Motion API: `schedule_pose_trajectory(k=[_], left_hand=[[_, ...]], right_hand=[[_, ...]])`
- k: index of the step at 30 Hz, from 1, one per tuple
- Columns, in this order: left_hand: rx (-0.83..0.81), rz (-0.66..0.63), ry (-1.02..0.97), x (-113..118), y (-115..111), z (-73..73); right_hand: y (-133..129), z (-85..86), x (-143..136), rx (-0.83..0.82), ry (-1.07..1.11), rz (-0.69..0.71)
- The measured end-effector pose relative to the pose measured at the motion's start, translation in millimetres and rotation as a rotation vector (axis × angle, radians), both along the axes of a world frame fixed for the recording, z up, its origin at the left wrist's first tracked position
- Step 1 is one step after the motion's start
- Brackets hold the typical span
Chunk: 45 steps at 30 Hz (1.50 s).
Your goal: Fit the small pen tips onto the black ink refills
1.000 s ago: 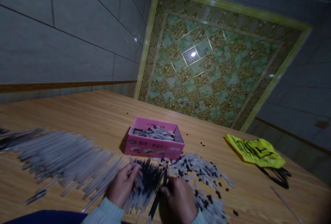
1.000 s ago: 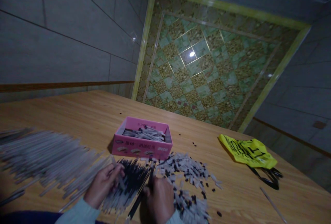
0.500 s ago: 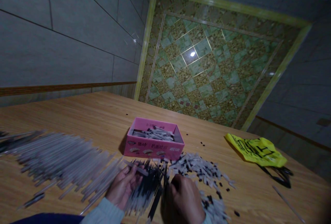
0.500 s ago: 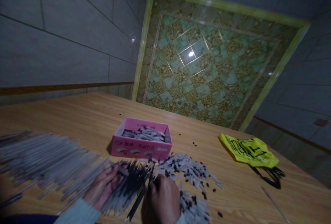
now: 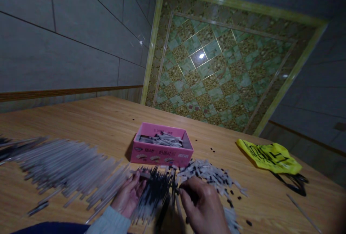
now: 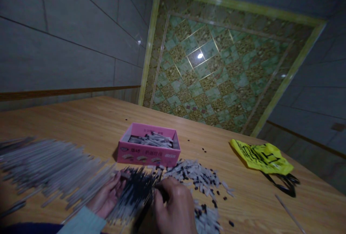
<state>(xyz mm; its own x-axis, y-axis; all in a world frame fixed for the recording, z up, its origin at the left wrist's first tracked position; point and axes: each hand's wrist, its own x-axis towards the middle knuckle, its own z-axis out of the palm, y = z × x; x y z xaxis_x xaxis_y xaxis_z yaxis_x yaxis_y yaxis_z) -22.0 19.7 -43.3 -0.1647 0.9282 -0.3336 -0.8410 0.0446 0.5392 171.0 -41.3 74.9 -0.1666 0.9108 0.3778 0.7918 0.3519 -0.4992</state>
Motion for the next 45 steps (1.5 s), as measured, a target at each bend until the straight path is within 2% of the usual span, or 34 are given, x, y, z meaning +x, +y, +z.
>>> schedule_pose_trajectory(k=[4,9,16,23,26,28,30,32,35,40,45], left_hand=[[-0.002,-0.001,-0.011,-0.1,0.5,-0.5],[-0.013,0.007,-0.021,-0.5,0.4,2.5],[-0.011,-0.013,0.013,0.7,-1.7,5.4],[0.037,-0.145,0.095,9.5,-9.9,10.1],[0.035,-0.253,0.112,16.4,-16.6,15.9],[0.018,-0.292,0.079,18.2,-18.6,18.1],[-0.017,-0.245,-0.004,16.1,-17.5,18.3],[-0.047,-0.142,-0.12,11.0,-13.9,17.3],[-0.057,-0.041,-0.242,3.4,-8.5,16.0],[-0.044,-0.072,-0.268,2.3,-7.4,16.1],[-0.093,-0.065,-0.255,4.6,-9.7,15.8]], right_hand=[[1.0,-3.0,-1.3,0.029,-0.004,-0.03],[-0.1,-1.2,0.5,0.058,0.034,0.002],[0.2,-1.4,1.0,0.035,-0.021,-0.021],[1.2,-5.9,1.0,0.012,-0.082,-0.027],[3.1,-13.0,-3.5,-0.009,-0.02,0.024],[6.5,-16.7,-5.0,-0.044,0.097,0.069],[13.0,-19.2,-2.0,-0.056,0.242,0.076],[22.7,-22.3,6.7,-0.022,0.321,0.024],[39.2,-32.9,25.5,0.031,0.199,-0.1],[54.0,-67.3,44.3,-0.009,-0.174,-0.256],[54.4,-93.1,37.8,-0.045,-0.305,-0.224]])
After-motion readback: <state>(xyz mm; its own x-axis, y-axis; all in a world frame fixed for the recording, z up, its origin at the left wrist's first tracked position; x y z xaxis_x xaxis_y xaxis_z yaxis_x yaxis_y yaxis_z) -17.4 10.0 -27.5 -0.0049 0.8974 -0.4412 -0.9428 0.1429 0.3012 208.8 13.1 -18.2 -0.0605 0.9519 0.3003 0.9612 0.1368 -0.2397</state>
